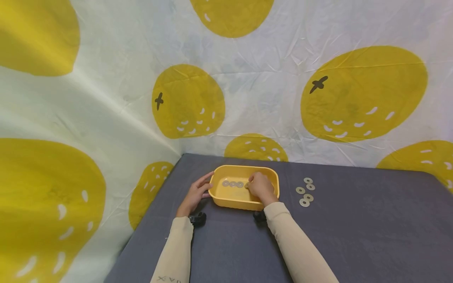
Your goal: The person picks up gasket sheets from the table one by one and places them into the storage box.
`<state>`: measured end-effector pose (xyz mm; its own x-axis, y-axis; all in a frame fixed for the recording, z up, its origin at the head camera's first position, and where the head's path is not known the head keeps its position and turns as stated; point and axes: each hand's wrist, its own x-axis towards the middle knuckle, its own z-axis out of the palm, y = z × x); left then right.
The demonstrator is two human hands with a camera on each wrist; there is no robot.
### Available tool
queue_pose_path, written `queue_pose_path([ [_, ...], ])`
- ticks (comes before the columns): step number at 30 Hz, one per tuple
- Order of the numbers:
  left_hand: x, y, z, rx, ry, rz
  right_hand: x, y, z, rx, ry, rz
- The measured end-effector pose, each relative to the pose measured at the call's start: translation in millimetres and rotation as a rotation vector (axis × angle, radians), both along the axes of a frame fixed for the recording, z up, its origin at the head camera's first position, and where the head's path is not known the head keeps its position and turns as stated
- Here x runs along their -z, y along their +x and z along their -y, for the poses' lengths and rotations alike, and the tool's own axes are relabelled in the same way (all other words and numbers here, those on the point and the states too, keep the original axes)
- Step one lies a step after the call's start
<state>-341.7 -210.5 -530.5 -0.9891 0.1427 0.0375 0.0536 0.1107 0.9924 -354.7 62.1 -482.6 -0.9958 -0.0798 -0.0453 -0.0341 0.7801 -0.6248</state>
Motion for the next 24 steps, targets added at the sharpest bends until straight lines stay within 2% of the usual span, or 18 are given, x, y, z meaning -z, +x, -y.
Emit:
queue_pose_path([
  [4,-1.3,0.4,0.1,0.003,0.002,0.006,-1.5,-0.4,-1.1,0.011,-0.001,-0.006],
  [8,-2.5,1.6,0.3,0.01,0.003,0.002,-2.2,-0.5,-1.4,0.036,-0.054,-0.071],
  [10,-3.1,2.0,-0.2,0.009,0.003,-0.001,-2.9,-0.3,-1.3,0.047,-0.144,-0.161],
  [15,-1.5,0.7,-0.2,0.015,0.008,-0.002,-10.0,5.7,-8.5,0.109,-0.46,-0.489],
  [17,-0.6,0.4,0.5,0.013,0.008,-0.002,-15.8,10.4,-18.5,0.139,-0.528,-0.57],
  [20,0.6,0.5,1.0,0.005,0.005,-0.006,-22.0,17.2,-42.7,0.181,-0.536,-0.58],
  [24,-0.3,1.6,0.3,0.007,-0.004,-0.012,-20.3,25.5,-87.2,0.207,-0.454,-0.49],
])
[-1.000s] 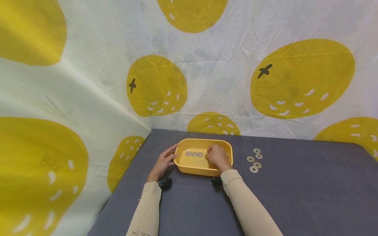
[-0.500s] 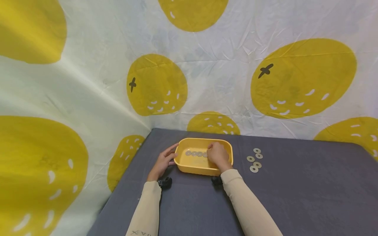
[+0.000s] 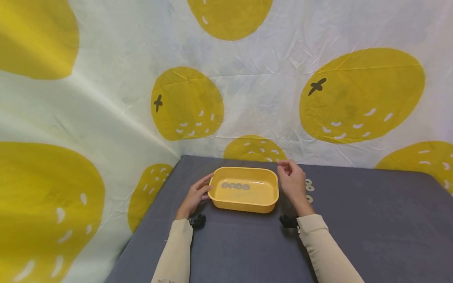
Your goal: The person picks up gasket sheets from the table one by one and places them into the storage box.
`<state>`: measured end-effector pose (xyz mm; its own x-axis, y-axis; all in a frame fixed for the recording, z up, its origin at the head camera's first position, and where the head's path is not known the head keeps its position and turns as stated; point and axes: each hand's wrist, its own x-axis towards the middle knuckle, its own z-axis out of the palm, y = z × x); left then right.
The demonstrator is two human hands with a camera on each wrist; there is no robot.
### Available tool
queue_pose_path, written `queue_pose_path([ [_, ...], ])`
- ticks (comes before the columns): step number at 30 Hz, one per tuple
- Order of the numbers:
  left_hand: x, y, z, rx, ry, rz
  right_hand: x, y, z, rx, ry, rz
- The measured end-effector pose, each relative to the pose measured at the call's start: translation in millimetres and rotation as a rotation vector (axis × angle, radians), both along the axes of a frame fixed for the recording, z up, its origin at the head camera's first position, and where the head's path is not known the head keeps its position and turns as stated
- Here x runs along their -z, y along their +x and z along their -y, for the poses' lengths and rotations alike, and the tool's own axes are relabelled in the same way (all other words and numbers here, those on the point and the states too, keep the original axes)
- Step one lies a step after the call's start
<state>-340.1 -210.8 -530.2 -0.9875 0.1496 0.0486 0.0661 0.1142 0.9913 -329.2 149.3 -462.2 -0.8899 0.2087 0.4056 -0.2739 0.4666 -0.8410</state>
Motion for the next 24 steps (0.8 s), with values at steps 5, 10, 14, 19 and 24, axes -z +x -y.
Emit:
queue_pose_path([
  [5,-1.1,0.8,-0.7,-0.002,-0.002,-0.002,4.5,11.3,-55.0,-0.099,0.16,0.172],
  [10,-1.8,0.3,-1.9,-0.007,-0.004,0.004,6.9,17.3,-92.7,-0.267,0.313,0.301],
  [14,-1.2,0.3,-1.7,-0.009,-0.004,0.003,16.1,17.4,-111.5,-0.339,0.371,0.345],
  [19,-2.2,-0.2,-1.4,-0.008,-0.002,0.004,27.1,13.9,-123.7,-0.371,0.407,0.36],
  [24,-3.8,-0.5,-1.7,0.012,0.011,0.025,32.4,12.6,-129.9,-0.404,0.451,0.409],
])
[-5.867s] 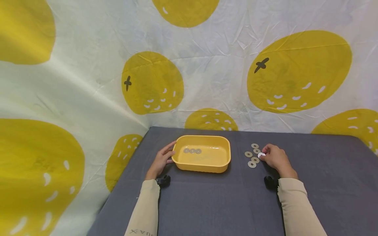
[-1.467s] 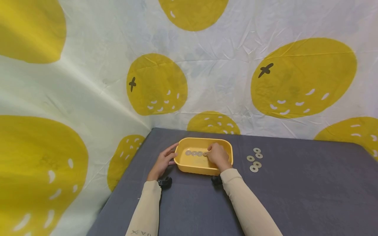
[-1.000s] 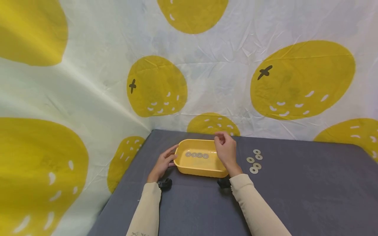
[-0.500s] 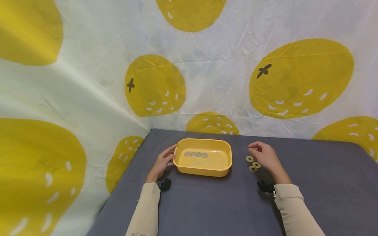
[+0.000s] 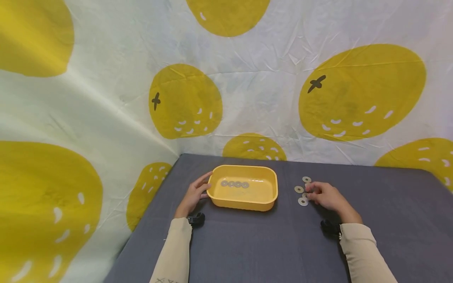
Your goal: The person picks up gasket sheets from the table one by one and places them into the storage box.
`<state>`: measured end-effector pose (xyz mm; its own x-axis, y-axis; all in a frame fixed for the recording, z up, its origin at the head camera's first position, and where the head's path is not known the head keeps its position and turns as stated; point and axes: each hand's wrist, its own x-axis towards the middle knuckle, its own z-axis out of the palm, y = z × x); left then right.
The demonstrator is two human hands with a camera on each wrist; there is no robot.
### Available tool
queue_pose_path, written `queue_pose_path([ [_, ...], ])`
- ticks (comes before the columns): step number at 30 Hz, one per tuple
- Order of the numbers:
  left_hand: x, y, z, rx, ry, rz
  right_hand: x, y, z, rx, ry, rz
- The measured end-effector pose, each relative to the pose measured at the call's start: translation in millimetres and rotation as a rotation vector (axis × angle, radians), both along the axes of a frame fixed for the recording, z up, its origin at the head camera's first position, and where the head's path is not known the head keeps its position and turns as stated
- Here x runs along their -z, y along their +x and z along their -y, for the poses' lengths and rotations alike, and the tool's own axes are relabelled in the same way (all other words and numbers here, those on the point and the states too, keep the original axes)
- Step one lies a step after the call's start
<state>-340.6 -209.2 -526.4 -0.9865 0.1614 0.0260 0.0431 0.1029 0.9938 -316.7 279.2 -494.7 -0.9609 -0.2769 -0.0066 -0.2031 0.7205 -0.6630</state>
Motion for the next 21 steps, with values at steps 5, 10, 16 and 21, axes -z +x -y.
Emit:
queue_pose_path([
  [5,-5.8,1.6,0.5,0.014,0.001,0.014,0.8,0.8,-1.3,-0.033,0.01,0.002],
  [10,0.7,0.5,-0.7,-0.012,-0.01,-0.015,3.4,-0.9,-1.2,-0.024,0.049,-0.032],
  [16,0.0,1.5,-0.9,-0.003,-0.006,-0.011,4.1,-1.8,0.1,-0.003,0.052,-0.032],
  [21,-1.4,1.7,-1.8,-0.016,-0.008,-0.012,2.6,-2.2,2.5,0.006,0.053,-0.016],
])
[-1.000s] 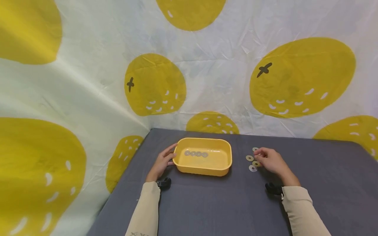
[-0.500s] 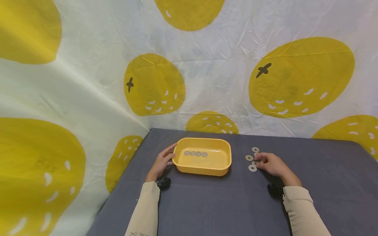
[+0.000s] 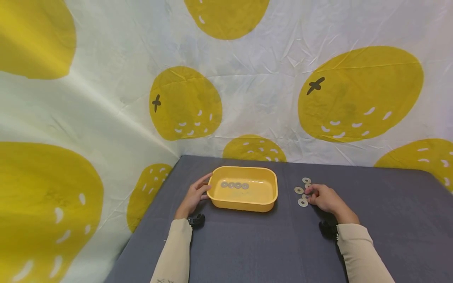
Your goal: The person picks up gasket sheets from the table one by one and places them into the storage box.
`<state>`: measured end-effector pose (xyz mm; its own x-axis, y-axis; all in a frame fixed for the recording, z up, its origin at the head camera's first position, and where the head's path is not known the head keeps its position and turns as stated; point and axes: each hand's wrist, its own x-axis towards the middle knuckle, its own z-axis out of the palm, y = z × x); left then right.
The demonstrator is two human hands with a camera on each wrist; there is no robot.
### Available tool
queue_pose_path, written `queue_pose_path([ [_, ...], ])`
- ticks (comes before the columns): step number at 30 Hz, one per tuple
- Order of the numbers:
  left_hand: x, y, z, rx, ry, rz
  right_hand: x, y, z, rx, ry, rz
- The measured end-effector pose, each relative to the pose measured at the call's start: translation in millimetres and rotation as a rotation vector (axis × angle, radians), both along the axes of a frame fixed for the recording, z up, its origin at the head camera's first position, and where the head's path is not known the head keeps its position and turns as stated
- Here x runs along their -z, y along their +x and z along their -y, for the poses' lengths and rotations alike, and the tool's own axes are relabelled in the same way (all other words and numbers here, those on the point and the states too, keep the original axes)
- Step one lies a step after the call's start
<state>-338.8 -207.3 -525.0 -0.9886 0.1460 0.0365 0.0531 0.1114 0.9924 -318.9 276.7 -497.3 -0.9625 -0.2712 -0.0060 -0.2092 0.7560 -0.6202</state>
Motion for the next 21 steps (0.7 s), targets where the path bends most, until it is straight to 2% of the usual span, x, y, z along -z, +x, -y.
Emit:
queue_pose_path([
  [8,0.3,1.2,-0.2,-0.007,-0.013,-0.011,-2.8,-1.6,5.1,0.002,0.02,0.013],
  [15,3.3,0.1,0.9,-0.009,-0.014,-0.025,-2.0,0.1,8.4,0.007,0.035,-0.034],
  [21,6.8,-0.4,2.2,-0.004,-0.012,-0.023,2.5,3.0,8.4,-0.007,-0.006,-0.084],
])
